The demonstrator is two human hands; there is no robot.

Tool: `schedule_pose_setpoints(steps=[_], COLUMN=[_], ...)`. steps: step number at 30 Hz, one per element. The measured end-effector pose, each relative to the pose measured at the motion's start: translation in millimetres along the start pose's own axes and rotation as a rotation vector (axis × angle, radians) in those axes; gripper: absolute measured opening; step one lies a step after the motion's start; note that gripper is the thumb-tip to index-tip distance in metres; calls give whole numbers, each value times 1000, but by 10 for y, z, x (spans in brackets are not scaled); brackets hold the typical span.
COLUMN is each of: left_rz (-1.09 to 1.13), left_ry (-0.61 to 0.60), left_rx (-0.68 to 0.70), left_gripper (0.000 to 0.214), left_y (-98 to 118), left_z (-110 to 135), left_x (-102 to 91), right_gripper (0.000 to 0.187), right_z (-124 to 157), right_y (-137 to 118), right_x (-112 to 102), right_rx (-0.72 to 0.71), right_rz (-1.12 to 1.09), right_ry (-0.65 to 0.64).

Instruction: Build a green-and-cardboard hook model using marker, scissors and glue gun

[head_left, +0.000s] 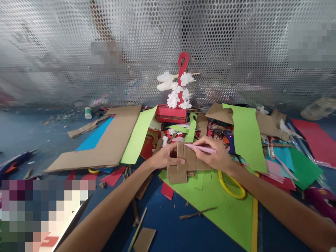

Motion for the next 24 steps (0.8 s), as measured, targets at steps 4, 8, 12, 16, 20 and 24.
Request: schedule_pose_setpoints(steps=[4, 8, 12, 16, 20, 24], left_rz=[42, 34, 31, 13, 27, 25], left_ry=[-16, -11, -20, -35, -32, -28], left_rx=[16, 22, 32, 20, 19, 17], left_gripper=[57, 56, 59, 65, 65, 65], left_y=[-1, -4, -6, -2, 19, 23], left_z=[-3, 1, 6, 4, 0, 0], left_x=[17, 13, 6, 11, 27, 32], right_gripper=[9, 9, 10, 8, 9, 9], right_z=[4, 3, 3, 5, -8, -16], right_y=[-2, -1, 4, 3, -5, -7], right_x=[6, 20, 15, 49, 36, 33], right_rx=[-3, -5, -2, -3, 10, 21], right_rz=[-10, -9, -9, -13, -20, -7], right_ry=[-2, -9, -5, -47, -33, -24])
Point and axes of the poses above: each hand's wrist, its own z-axis away from the middle knuckle, its own x-axis out of the palm, y = z × x, the point moved 10 cm from there along -z, towards the middle knuckle, and after that the axes turned 15 degrees about x, right-handed, at the moved point
